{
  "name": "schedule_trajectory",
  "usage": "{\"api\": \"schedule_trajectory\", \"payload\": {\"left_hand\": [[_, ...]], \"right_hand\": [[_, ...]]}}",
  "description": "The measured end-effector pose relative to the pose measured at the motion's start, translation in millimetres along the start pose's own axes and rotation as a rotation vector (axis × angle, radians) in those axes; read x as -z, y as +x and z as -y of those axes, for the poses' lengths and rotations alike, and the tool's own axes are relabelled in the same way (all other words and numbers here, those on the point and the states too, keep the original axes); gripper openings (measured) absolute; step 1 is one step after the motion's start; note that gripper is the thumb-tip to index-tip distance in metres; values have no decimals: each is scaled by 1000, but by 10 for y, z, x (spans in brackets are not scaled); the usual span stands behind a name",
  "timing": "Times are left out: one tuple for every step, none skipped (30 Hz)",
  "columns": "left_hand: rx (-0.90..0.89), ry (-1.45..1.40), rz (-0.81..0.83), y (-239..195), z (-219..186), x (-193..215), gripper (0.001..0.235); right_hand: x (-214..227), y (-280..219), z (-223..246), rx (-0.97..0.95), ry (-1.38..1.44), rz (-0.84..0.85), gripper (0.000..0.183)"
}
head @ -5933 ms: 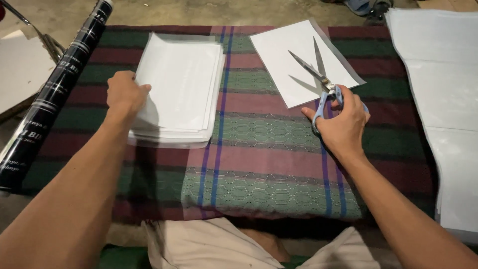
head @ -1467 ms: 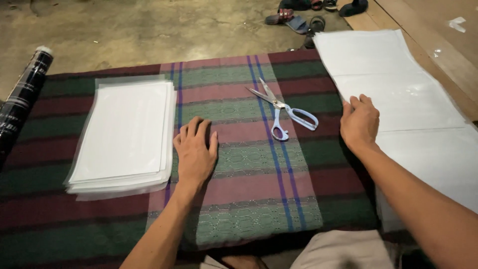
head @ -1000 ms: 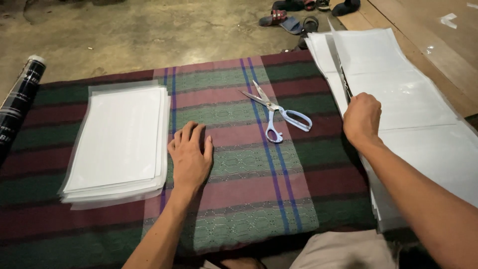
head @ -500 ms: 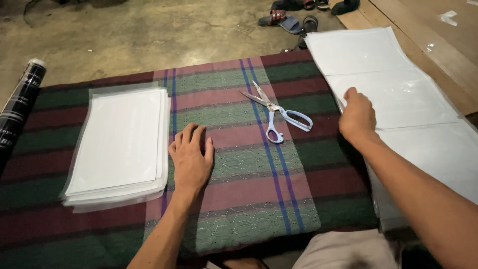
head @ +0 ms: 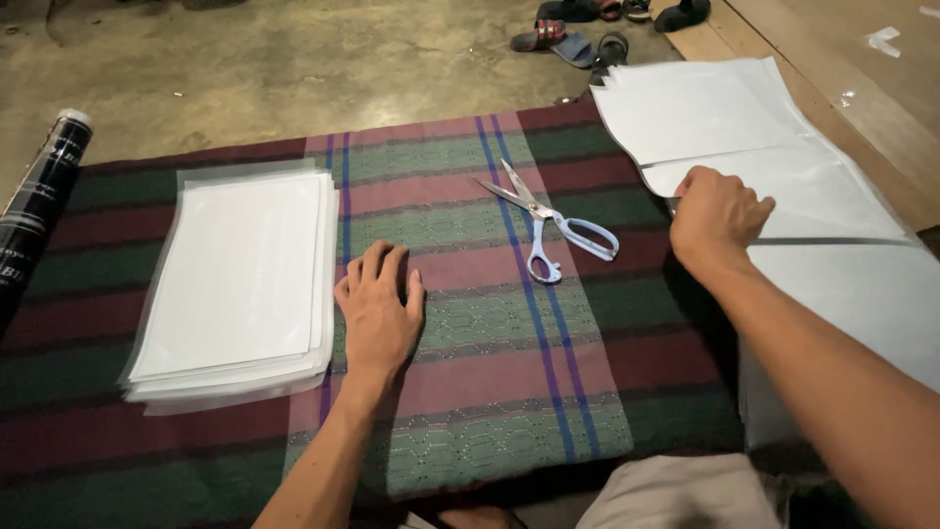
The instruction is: The person uses scissors to cut a stack of white plastic sheets into smaller pieces. They repeatedly pick up sheets, cut them in half, and stack the cut pieces on the left side of the mat.
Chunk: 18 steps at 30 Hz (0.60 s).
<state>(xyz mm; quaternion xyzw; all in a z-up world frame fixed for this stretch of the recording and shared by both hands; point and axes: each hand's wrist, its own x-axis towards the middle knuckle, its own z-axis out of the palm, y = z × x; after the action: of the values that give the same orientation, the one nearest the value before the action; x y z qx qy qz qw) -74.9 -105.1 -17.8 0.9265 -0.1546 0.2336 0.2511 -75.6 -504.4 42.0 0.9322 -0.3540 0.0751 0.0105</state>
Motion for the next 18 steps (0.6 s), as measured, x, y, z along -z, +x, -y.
{"api": "schedule_trajectory", "payload": {"left_hand": [[-1, -1, -3, 1, 2, -12, 33], [-7, 69, -4, 2, 4, -23, 31], [-10, 140, 0, -19, 11, -28, 29], [-8, 140, 1, -26, 7, -27, 29], [-6, 129, 5, -22, 3, -24, 29], [-4, 118, 8, -18, 0, -20, 29], [-2, 119, 5, -20, -2, -14, 29], [-1, 112, 5, -23, -5, -8, 28], [-2, 105, 8, -28, -11, -4, 28], [-2, 104, 7, -24, -15, -2, 28], [-9, 111, -4, -21, -20, 0, 28], [-16, 118, -15, -19, -24, 3, 27], [-16, 118, -17, 3, -10, -34, 27], [-11, 77, -27, 23, 9, -69, 27], [0, 37, -33, 13, 37, -99, 27], [6, 40, -33, 50, -92, -84, 27], [48, -189, 14, 108, -216, -64, 33], [89, -419, 60, 167, -338, -41, 43]], "right_hand": [[-71, -2, -47, 0, 1, -3, 32], [-141, -4, -93, 79, 85, -107, 23], [-224, -23, -141, 159, 168, -207, 17], [-158, -140, -116, 160, 167, -205, 17], [-88, -249, -86, 186, 179, -255, 18], [-16, -359, -55, 212, 191, -304, 24], [-65, -401, -66, 215, 192, -307, 24], [-114, -443, -77, 312, 236, -461, 32], [-167, -495, -101, 406, 279, -614, 42], [-190, -528, -52, 406, 279, -615, 42], [-217, -566, -8, 476, 326, -674, 45], [-244, -606, 37, 547, 374, -733, 47], [-196, -705, 129, 548, 375, -734, 47], [-149, -808, 224, 646, 517, -657, 47], [-115, -925, 323, 747, 660, -569, 47], [-93, -965, 390, 752, 662, -564, 47], [-66, -997, 469, 913, 689, -528, 44], [-36, -1031, 548, 1074, 714, -489, 41]]}}
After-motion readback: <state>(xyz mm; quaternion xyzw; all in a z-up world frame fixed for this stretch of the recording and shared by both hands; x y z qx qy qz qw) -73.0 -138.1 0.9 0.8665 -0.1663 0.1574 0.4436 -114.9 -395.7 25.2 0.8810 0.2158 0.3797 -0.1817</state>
